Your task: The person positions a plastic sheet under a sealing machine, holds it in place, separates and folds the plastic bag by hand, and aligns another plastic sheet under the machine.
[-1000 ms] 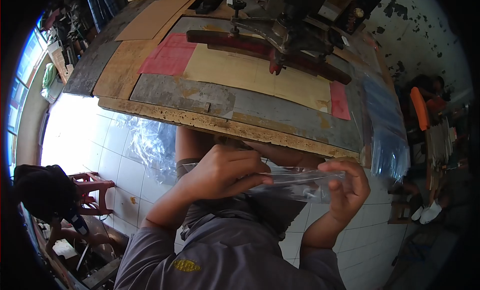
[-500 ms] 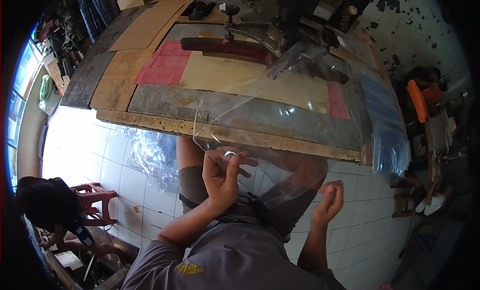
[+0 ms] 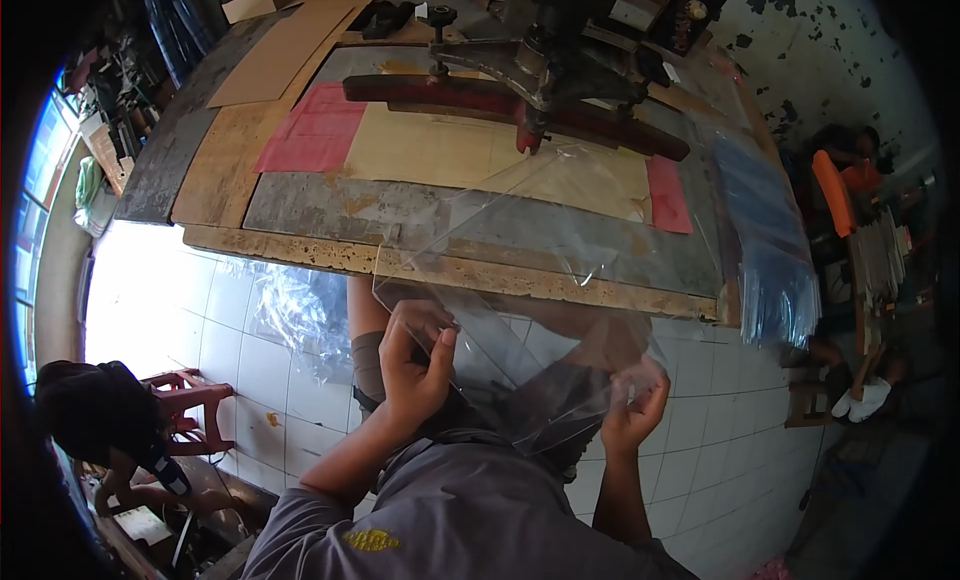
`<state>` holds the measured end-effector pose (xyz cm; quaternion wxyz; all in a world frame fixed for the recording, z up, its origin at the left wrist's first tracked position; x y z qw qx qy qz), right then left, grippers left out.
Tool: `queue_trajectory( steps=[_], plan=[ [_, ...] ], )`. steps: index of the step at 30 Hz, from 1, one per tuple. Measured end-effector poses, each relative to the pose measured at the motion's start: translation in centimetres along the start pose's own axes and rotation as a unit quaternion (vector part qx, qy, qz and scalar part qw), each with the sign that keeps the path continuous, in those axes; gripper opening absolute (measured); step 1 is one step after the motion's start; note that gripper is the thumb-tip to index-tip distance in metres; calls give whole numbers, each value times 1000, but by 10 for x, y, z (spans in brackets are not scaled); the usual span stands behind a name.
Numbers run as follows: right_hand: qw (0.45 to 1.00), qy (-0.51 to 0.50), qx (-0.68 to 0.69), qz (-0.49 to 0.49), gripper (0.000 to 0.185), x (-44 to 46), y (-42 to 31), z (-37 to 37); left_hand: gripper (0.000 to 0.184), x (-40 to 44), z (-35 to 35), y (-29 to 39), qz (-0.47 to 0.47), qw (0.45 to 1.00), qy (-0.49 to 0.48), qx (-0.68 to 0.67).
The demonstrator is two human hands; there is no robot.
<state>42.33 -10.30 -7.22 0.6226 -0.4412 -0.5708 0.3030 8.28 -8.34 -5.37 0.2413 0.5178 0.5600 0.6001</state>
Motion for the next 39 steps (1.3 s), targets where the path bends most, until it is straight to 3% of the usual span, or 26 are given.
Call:
queue_trajectory(
  steps=[1,3,6,7,10,11,15,18,19,22,23,26,30,34,36,39],
  plan=[
    [1000,1,4,-31,42,4,-6,5,15,0,-3,-1,-5,1000,9,5],
    [996,3,8,-93,40,9,-17,16,16,3,-12,9,69,990,16,124],
    [978,-117,-108,-135,35,-9,-8,12,25,8,-22,22,109,973,50,197],
    [997,-38,52,-32,28,-16,4,3,33,10,-25,24,112,970,64,204],
    [980,187,63,19,21,-6,-3,-11,40,17,-33,20,110,973,79,187],
    [979,189,62,49,23,0,-8,-7,37,18,-35,19,113,975,75,176],
    [986,13,-163,-27,33,8,-19,1,31,23,-32,18,107,985,60,124],
    [921,-6,-307,-240,35,6,-58,17,36,22,-29,16,126,981,46,140],
    [920,-44,-296,-253,40,1,-54,19,36,21,-29,17,129,981,42,139],
    [922,-268,-264,-92,47,10,-33,43,34,17,-25,19,122,988,32,85],
    [932,-277,-233,-24,54,13,-29,52,34,16,-21,19,120,991,37,49],
    [883,-316,-329,-105,62,7,-28,78,29,17,-13,29,157,981,10,114],
    [889,-359,-260,-115,63,5,-4,120,19,14,10,46,152,982,-55,96],
    [890,-272,-265,-250,70,16,-25,132,12,9,33,63,183,974,-108,77],
    [909,-238,-212,-270,77,29,-43,134,27,5,36,73,213,959,-141,125],
    [938,-282,-35,-198,85,46,-56,135,51,10,30,79,255,953,-134,98]
  ],
)
Point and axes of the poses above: each hand's wrist, its own x-axis towards the middle knuckle, its own z-axis out of the palm, y = z × x, the point moved 7 cm from there along x, towards the middle knuckle, and after that the axes turned 14 degrees about x, right-handed, at the moved point
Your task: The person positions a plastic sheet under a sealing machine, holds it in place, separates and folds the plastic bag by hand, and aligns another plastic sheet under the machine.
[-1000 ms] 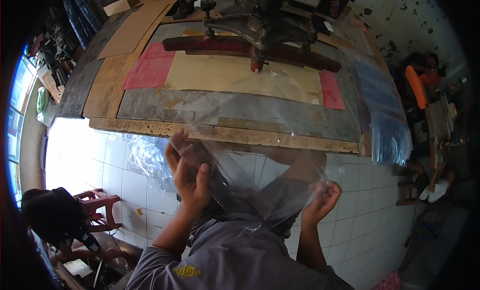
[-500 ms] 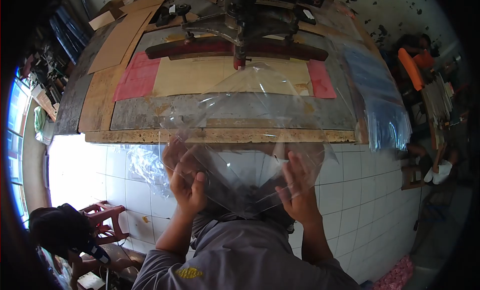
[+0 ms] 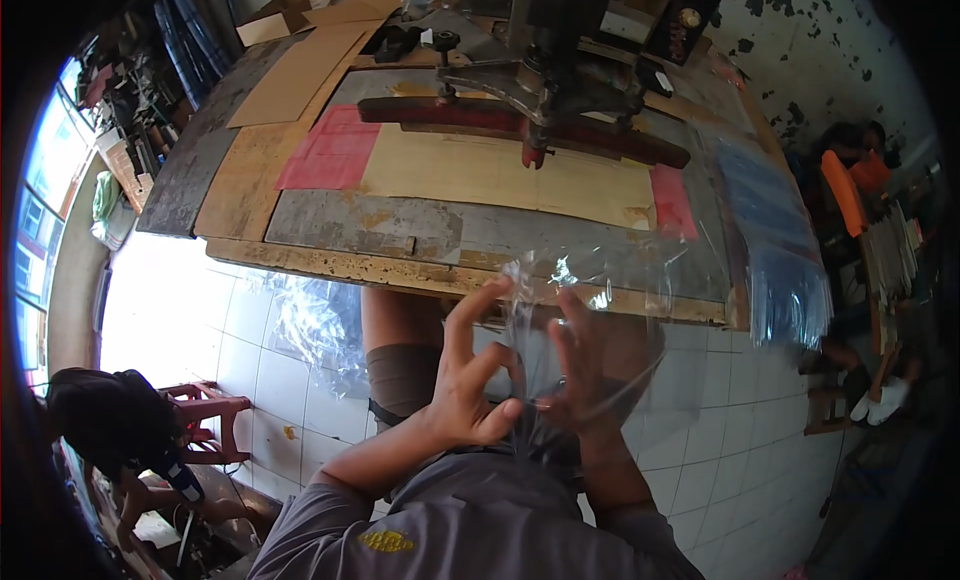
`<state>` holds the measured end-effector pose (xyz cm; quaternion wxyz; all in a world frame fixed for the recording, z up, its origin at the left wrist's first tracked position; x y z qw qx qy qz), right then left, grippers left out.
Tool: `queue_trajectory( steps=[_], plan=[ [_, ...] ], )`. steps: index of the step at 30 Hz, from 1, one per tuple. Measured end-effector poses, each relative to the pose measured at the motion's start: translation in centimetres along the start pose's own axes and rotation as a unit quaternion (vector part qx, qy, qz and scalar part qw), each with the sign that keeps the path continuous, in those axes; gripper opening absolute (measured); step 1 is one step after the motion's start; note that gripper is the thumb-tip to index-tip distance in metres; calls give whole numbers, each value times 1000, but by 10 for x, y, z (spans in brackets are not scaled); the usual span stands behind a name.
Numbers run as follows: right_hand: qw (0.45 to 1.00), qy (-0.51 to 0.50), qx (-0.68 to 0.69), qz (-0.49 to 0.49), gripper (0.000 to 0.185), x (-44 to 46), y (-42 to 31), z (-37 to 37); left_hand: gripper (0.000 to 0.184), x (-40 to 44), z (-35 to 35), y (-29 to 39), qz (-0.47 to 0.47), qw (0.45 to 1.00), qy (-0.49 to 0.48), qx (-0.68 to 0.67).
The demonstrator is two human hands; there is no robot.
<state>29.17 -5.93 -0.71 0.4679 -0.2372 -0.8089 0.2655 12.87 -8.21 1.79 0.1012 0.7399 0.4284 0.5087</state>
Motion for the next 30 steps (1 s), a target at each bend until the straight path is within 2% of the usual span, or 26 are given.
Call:
queue_trajectory(
  steps=[3,4,7,8,10,12,14,17,20,23,25,27,30],
  plan=[
    [994,23,98,32,89,-6,-1,-8,60,7,-13,-14,-34,988,137,-68],
    [996,23,86,22,87,-2,-10,-9,78,14,-15,-15,-5,992,123,-27],
    [997,7,74,-6,75,15,-36,-9,90,34,-8,-8,-28,991,60,-115],
    [999,1,44,1,69,14,-35,-9,104,41,-7,-4,30,997,34,-58],
    [998,-10,-44,32,59,2,-28,-8,102,42,-4,-7,25,999,12,-27],
    [990,2,-140,16,54,1,-29,-9,102,44,-2,-6,11,1000,-1,-21],
    [975,32,-213,-61,53,10,-38,-7,101,45,-1,-2,-16,999,-6,-39],
    [972,-29,-226,62,56,33,-33,-3,90,45,-11,1,-8,1000,19,3],
    [981,-12,-163,103,62,15,-1,3,91,43,-8,-11,-48,999,0,11],
    [981,-6,-194,18,67,24,-11,10,95,38,3,-16,-35,999,-14,25],
    [997,14,-24,70,71,26,0,17,97,36,5,-14,-40,999,5,16],
    [990,8,118,78,74,28,5,26,99,36,3,-15,-50,999,14,-4],
    [975,5,223,4,73,25,2,34,102,35,1,-17,-61,998,3,-25]
  ],
)
Point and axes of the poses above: each hand's wrist, its own x-axis towards the middle knuckle, its own z-axis out of the palm, y = z × x, the point moved 7 cm from there along x, towards the middle knuckle, and after that the axes turned 14 degrees about x, right-handed, at the moved point
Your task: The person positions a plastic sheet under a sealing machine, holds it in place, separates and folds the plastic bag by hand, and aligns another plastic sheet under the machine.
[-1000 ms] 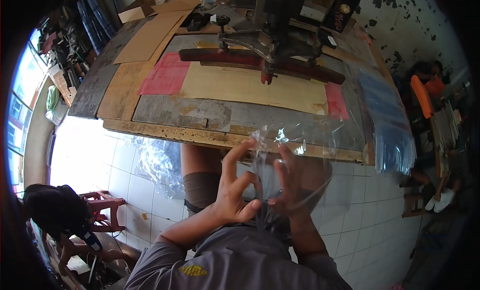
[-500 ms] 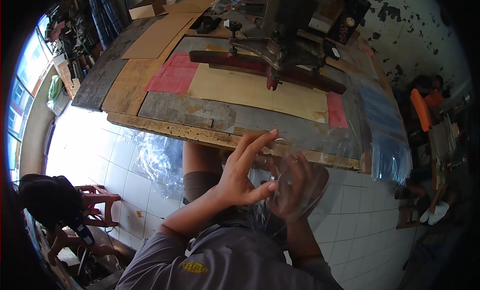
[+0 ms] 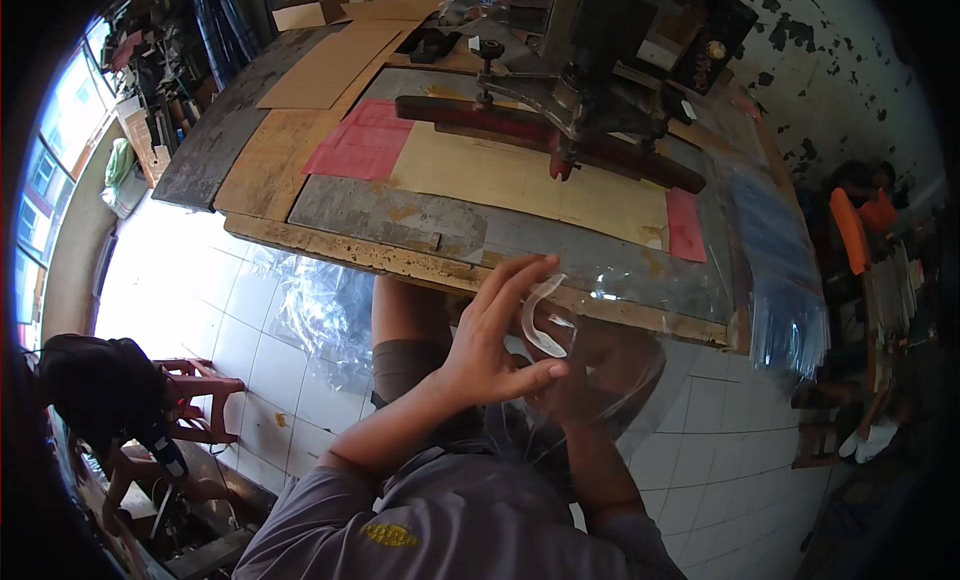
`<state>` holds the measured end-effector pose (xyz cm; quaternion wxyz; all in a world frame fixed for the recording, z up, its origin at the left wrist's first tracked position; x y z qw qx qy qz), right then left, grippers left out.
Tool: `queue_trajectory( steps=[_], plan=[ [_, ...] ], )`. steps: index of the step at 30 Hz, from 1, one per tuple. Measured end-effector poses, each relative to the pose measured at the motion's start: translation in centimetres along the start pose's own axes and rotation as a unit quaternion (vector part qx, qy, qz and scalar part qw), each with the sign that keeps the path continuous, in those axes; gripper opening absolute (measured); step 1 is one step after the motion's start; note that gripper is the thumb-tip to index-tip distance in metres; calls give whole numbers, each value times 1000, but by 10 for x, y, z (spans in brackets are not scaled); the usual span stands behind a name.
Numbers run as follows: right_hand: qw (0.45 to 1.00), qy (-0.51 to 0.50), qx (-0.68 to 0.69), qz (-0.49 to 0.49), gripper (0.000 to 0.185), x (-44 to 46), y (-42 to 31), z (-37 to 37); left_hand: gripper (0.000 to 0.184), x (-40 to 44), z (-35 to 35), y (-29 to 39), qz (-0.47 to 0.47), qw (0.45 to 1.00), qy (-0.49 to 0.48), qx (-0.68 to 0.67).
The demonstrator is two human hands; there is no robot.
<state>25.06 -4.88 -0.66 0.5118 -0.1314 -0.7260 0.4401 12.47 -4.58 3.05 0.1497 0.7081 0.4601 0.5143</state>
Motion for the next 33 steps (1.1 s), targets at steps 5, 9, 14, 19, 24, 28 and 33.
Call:
queue_trajectory(
  steps=[5,9,14,19,24,28,33],
  plan=[
    [987,22,-153,-44,65,3,-17,-8,112,-2,9,-2,-21,999,-20,-21],
    [995,-15,-87,-55,66,-14,-6,-9,113,-2,9,-5,-12,999,-9,-28],
    [999,-29,6,-32,76,-22,1,-8,118,0,13,-7,-9,997,-44,-58],
    [974,66,209,61,85,-5,5,-5,126,-8,19,-9,-61,987,4,-146],
    [948,36,306,84,90,-7,12,-3,128,-6,15,-7,-95,980,-3,-174],
    [982,26,177,55,92,-14,17,-5,117,-3,13,-6,-23,996,-2,-87],
    [987,-33,82,136,89,-20,7,-7,98,4,-3,6,60,996,33,64]
  ],
)
Point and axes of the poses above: each hand's wrist, its own x-axis towards the middle knuckle, its own z-axis out of the palm, y = z × x, the point moved 7 cm from there along x, towards the middle knuckle, and after that the axes turned 14 degrees about x, right-handed, at the moved point
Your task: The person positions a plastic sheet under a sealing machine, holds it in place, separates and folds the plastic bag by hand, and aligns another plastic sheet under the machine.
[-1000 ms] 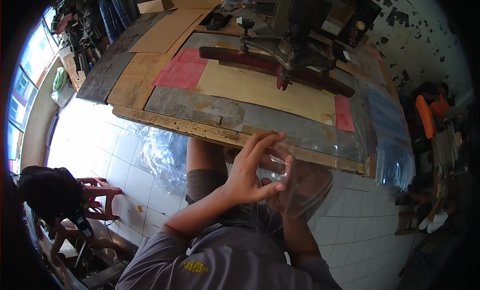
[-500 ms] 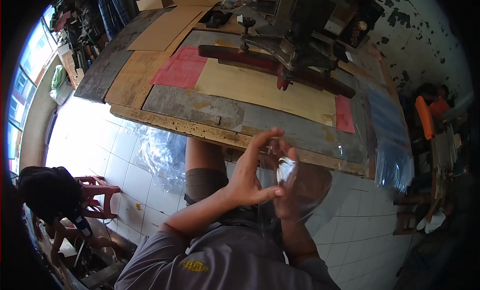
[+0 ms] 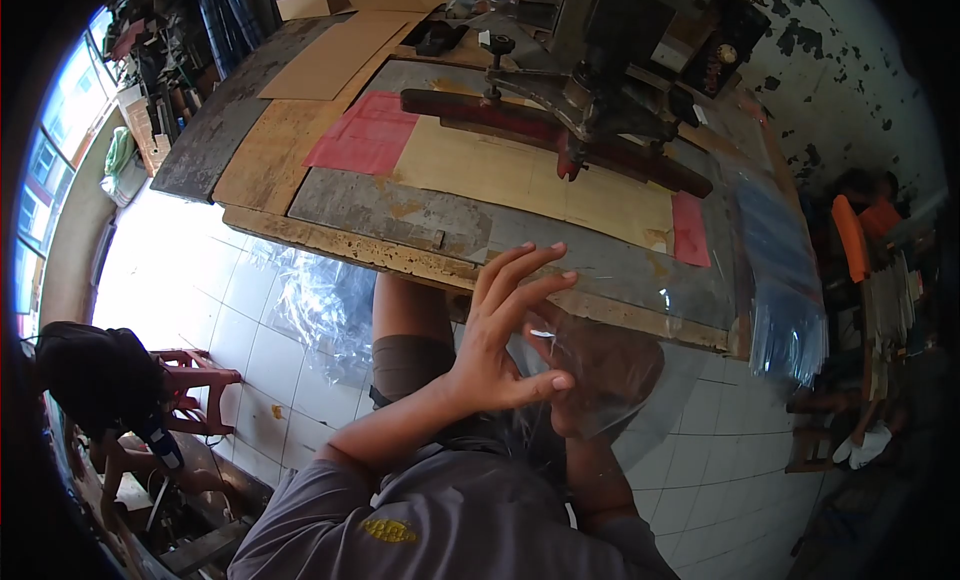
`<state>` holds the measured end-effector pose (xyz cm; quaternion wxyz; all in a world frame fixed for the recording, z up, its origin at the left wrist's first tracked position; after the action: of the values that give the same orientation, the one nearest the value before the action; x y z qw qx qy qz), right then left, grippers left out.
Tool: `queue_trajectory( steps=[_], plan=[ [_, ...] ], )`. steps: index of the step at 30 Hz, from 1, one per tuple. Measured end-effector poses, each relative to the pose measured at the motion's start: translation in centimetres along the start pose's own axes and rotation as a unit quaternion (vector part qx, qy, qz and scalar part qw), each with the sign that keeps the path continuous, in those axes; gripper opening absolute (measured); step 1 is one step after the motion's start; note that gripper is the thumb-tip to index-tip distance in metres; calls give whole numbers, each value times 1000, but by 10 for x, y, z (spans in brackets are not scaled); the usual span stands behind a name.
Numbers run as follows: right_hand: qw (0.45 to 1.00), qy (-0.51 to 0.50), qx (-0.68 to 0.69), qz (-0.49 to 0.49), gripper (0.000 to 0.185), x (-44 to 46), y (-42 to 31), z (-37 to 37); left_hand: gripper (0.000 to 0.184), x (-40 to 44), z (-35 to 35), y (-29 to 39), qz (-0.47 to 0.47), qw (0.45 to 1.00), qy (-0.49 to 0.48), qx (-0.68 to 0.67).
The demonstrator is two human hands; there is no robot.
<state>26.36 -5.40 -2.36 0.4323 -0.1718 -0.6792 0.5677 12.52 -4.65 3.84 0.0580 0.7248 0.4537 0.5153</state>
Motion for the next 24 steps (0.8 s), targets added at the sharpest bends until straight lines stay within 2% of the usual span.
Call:
queue_trajectory(
  steps=[1,3,4,6,8,11,13,15,16,18,19,22,23,24],
  plan=[
    [998,32,50,16,89,4,-8,4,94,2,-2,0,2,1000,-5,1],
    [998,54,32,-30,92,8,-10,-1,88,2,-2,0,-18,1000,-14,-15],
    [994,42,-36,-93,96,12,-5,-7,85,1,-1,0,-40,999,-17,-31],
    [987,73,-19,-144,102,9,-2,-12,80,0,0,0,-56,998,-11,-42],
    [969,156,149,-117,108,17,-8,-3,77,0,0,-1,-43,998,8,-33],
    [954,178,213,-117,110,20,-12,-3,67,1,-1,-1,-39,998,30,-39],
    [954,165,232,-91,105,14,-1,-7,66,-1,1,-4,-32,999,20,-19],
    [975,141,146,-87,97,10,4,-11,66,0,0,-5,-21,1000,12,-13],
    [987,121,48,-95,92,11,3,-12,66,2,-1,-5,-14,1000,10,-17],
    [992,97,-9,-74,85,11,4,-8,66,4,-3,-3,-11,999,20,-48],
    [994,95,33,-47,82,9,4,-1,65,6,-5,0,-15,997,32,-75],
    [989,57,133,-24,88,16,-8,12,67,8,-8,1,-57,992,-12,-111],
    [989,49,132,-35,90,16,-3,10,69,7,-8,-1,-76,990,-39,-115],
    [990,41,131,-46,92,17,0,8,67,7,-8,-3,-51,993,-34,-97]
  ],
)
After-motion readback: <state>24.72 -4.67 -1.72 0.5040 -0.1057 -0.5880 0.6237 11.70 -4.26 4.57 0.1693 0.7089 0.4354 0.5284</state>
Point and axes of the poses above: each hand's wrist, its own x-axis towards the middle knuckle, its own z-axis out of the palm, y = z × x, the point moved 7 cm from there along x, towards the middle knuckle, and after that the axes turned 14 degrees about x, right-handed, at the moved point
